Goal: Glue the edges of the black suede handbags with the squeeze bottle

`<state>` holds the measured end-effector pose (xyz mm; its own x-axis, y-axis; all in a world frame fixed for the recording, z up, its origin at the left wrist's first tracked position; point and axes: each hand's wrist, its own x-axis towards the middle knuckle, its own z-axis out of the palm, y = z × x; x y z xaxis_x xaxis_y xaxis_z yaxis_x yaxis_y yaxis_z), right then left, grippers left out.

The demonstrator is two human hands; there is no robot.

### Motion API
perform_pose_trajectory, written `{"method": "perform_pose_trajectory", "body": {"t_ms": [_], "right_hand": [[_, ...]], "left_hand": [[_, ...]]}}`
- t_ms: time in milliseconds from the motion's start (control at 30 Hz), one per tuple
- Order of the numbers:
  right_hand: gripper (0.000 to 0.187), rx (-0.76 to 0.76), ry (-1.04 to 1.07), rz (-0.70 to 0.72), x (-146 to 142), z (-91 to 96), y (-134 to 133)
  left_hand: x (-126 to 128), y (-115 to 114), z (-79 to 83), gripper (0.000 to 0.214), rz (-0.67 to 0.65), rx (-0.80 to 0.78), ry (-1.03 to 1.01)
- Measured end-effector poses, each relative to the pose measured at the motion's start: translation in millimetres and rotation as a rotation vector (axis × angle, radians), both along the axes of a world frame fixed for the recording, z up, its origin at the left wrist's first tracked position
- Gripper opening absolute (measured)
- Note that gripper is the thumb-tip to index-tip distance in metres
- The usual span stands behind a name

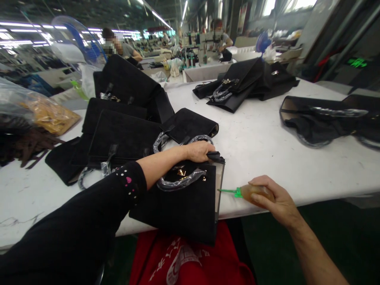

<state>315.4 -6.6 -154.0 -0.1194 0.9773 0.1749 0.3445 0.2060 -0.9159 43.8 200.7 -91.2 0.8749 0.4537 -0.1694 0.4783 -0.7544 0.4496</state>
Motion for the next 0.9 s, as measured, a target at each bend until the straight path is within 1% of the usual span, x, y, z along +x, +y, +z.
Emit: {"method": "perform_pose_trajectory", "body": {"t_ms": [67,200,233,367,433,600,767,900], "right_hand": [[0.022,-0.009,-0.003,0.029,1,0.3,1],[0.023,0.015,-0.001,-0.028,3,1.3,4],[0.023,0.01,-0.003,-0.016,3,2.3,4],[0.021,-0.024,0.0,0.11,0,9.1,-3],[0.019,-0.022,0.011,0.139,-2,10.6,-8],[0.018,0.027,0.027,0.08,-6,8.0,-19],[0.019,0.018,0.02,0.149,-10,10.0,-28],[0.019,0.047,0.01,0.076,-12,9.5,-32]], "left_hand": [[0,0,-0.3,0.007,-0.001,-0.001,-0.002],[0,-1,0.4,0.005,0.001,0.005,-0.005],[0,-2,0.9,0.005,0.001,0.007,-0.004],[-1,-3,3.0,0.003,0.0,0.012,-0.006],[-1,-3,3.3,0.004,0.001,0.011,-0.01],[-1,-2,3.1,0.006,0.002,0.004,-0.022],[-2,-2,4.7,0.01,0.002,0.004,-0.04],[-4,-2,3.6,0.011,0.005,0.003,-0.051]]}}
